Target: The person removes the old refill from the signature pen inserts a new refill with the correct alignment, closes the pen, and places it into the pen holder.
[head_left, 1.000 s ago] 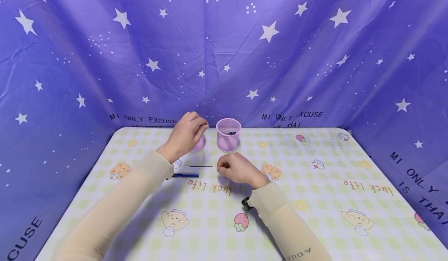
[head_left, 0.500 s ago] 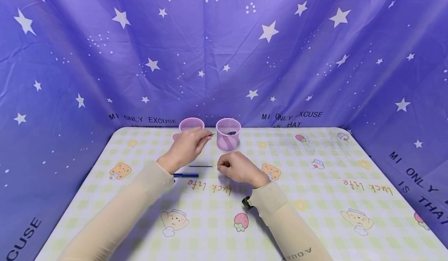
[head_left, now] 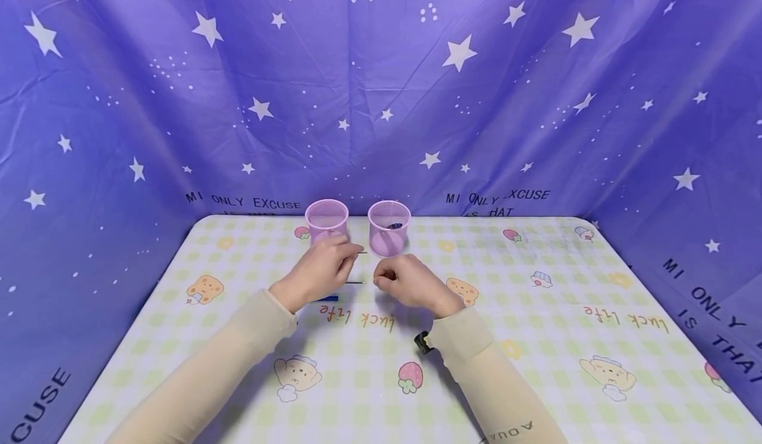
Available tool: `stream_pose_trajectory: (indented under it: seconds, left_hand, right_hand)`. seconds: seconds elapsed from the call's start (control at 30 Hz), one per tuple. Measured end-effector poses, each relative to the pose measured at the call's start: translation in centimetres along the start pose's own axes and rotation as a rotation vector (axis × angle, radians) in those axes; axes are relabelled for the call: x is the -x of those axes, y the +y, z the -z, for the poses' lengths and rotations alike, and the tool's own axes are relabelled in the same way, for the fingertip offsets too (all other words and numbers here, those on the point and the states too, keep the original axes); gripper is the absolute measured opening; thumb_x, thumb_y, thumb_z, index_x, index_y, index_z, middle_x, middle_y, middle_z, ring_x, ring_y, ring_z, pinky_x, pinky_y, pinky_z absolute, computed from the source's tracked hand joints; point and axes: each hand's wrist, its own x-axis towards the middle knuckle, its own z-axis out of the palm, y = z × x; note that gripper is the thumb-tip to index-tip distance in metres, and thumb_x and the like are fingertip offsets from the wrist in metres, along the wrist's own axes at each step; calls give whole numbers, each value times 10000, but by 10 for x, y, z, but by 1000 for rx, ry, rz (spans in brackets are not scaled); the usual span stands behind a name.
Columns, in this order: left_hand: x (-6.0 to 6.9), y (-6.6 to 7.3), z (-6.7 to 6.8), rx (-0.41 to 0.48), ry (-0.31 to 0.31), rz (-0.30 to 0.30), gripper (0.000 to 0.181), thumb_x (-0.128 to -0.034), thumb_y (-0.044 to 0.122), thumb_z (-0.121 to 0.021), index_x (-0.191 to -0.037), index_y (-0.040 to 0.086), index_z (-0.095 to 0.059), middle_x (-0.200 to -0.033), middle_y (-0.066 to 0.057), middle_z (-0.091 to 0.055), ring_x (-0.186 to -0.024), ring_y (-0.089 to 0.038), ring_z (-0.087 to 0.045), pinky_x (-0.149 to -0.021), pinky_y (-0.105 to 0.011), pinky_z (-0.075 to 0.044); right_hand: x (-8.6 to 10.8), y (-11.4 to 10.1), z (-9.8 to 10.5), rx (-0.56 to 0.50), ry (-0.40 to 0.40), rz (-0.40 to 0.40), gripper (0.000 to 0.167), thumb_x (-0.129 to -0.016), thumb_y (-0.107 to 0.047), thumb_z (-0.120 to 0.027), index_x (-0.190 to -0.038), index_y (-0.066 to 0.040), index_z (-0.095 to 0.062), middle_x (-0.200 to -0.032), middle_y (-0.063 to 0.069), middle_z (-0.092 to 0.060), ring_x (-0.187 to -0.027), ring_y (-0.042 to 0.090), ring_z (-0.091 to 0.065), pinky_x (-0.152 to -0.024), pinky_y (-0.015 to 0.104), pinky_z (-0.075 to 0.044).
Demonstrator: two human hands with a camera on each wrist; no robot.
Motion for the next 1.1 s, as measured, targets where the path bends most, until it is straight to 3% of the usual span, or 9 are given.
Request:
stream_pose_trajectory:
  seconds: [0.13,0.6,1.1]
  left_hand:
    - [5,2,-4,7,-29,0,161,-863,19,-586,-933,55,-727,-756,10,-537,-694,-119,-491,-661,-260,-466]
    - [15,6,-15,-19,-80,-22,120,-857,38,-626,-888,79,-734,-770,15,-571,-733,-124,-529,-698,-262,-484]
    - [16,13,-24,19,-87,-13,127,-859,44,-627,-920,60,-736,-762,19,-580,-717,-124,-533,-682,-265,-478]
  right_hand:
    - [0,0,3,-27,6,-12,125,-910,-139,-602,-840,-103,-700,-679,-87,-566,-618,77,-516,-601,267,-454]
    - [0,3,5,-57,35,-6,113,-904,-141,-604,-859,-98,-698,-716,-95,-599,-649,86,-544,-619,270,-479]
    - [-1,4,0,-57,30,16,106,-904,-135,-618,-834,-127,-697,-680,-95,-573,-616,77,-521,-572,253,-455]
